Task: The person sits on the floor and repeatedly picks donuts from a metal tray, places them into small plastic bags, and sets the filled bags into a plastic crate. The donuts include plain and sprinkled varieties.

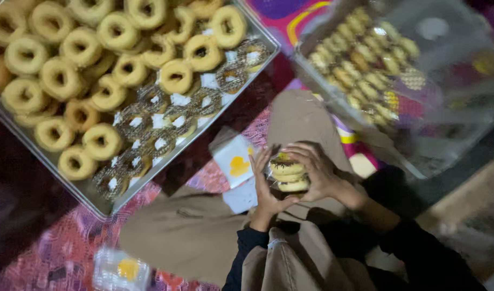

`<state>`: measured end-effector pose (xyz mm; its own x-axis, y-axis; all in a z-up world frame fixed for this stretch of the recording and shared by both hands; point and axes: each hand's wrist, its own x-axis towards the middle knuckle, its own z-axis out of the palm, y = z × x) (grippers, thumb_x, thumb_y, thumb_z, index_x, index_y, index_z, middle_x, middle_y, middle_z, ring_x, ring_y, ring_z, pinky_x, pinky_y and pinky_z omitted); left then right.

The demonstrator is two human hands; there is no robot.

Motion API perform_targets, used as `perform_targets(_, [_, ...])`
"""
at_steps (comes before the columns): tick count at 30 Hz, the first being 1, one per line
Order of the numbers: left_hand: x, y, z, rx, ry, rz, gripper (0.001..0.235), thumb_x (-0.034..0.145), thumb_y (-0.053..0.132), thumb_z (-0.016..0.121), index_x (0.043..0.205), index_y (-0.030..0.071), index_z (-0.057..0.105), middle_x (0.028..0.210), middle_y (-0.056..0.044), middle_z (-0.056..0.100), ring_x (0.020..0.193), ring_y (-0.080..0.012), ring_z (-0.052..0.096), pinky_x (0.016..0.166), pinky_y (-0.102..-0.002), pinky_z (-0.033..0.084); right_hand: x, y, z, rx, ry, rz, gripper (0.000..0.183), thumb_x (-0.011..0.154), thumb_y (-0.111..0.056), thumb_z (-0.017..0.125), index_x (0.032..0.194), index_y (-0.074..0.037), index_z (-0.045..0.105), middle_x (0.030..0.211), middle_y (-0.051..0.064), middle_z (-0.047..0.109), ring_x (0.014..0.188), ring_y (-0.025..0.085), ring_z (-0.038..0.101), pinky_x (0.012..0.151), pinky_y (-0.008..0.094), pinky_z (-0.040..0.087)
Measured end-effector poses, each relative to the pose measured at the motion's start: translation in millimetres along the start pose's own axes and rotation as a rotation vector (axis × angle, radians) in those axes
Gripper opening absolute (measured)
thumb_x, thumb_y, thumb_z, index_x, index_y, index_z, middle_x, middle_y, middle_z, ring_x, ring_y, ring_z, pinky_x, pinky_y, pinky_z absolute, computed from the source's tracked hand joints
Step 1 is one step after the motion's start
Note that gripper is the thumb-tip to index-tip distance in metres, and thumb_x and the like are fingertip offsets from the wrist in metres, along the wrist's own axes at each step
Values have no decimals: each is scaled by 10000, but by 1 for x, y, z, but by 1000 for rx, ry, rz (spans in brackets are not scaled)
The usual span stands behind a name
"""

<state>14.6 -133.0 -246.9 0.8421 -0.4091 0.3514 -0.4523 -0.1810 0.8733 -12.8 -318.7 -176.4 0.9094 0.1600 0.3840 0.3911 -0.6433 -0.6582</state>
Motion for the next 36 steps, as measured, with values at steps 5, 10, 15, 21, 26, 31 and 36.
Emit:
perform_targets(5, [11, 18, 47, -776, 4, -345, 1399, 722, 839, 728, 1619, 38, 13, 1656, -244, 279, 1482, -377, 398, 1235, -494, 355, -26, 27, -3, 40, -135, 48, 974, 688, -450, 903, 1464, -101, 429, 1481, 108, 533, 1393, 347, 484, 1154, 527, 373])
perform_targets(10, [46, 41, 69, -750, -320, -339, 1359, 790, 895, 583, 1655, 6, 28, 1734, -197, 143, 1392, -302, 376, 1159, -441, 351, -57, 53, -46, -66, 15, 226, 870, 700, -300, 859, 1469, -180, 471, 1522, 47, 542, 1444, 290, 501, 1260, 468, 379])
perform_targets(15, [76, 57, 80, -525, -378, -168, 1080, 990, 768, 475, 1665, -6, 139, 1770, -205, 155, 1651, -326, 157, 1349, -475, 119, -104, 149, -177, -628, 243, 793, 750, 721, -296, 922, 1377, -153, 588, 1277, 120, 607, 1241, 338, 548, 1125, 446, 408])
perform_targets(21, [77, 39, 73, -564, -188, -367, 939, 992, 716, 498, 1541, -28, 333, 1624, -205, 369, 1493, -342, 391, 1254, -498, 286, -133, 273, -189, -784, 20, 1021, 783, 632, -201, 869, 1339, -94, 550, 1300, 163, 562, 1255, 375, 490, 1068, 451, 412])
perform_targets(26, [57, 2, 39, -406, -106, -422, 868, 1015, 725, 359, 1421, -24, 526, 1504, -182, 515, 1410, -311, 503, 1167, -475, 411, -150, 308, -149, -799, -5, 1004, 986, 800, -433, 785, 1548, 26, 333, 1467, 242, 415, 1377, 407, 348, 1091, 627, 288])
perform_targets(31, [37, -14, 24, -455, -8, -526, 741, 1057, 612, 383, 1363, -40, 556, 1440, -192, 560, 1341, -301, 545, 1117, -463, 440, -162, 328, -156, -784, 23, 841, 1092, 832, -553, 745, 1543, 96, 228, 1529, 383, 294, 1470, 555, 210, 1044, 826, 131])
perform_targets(36, [21, -20, -2, -479, 39, -506, 605, 1078, 490, 418, 1341, -40, 545, 1420, -191, 572, 1294, -304, 573, 1080, -456, 468, -189, 297, -162, 456, 1038, 1197, 760, 947, -435, 600, 1543, -25, 371, 1339, 142, 614, 1152, 296, 636, 1035, 533, 528])
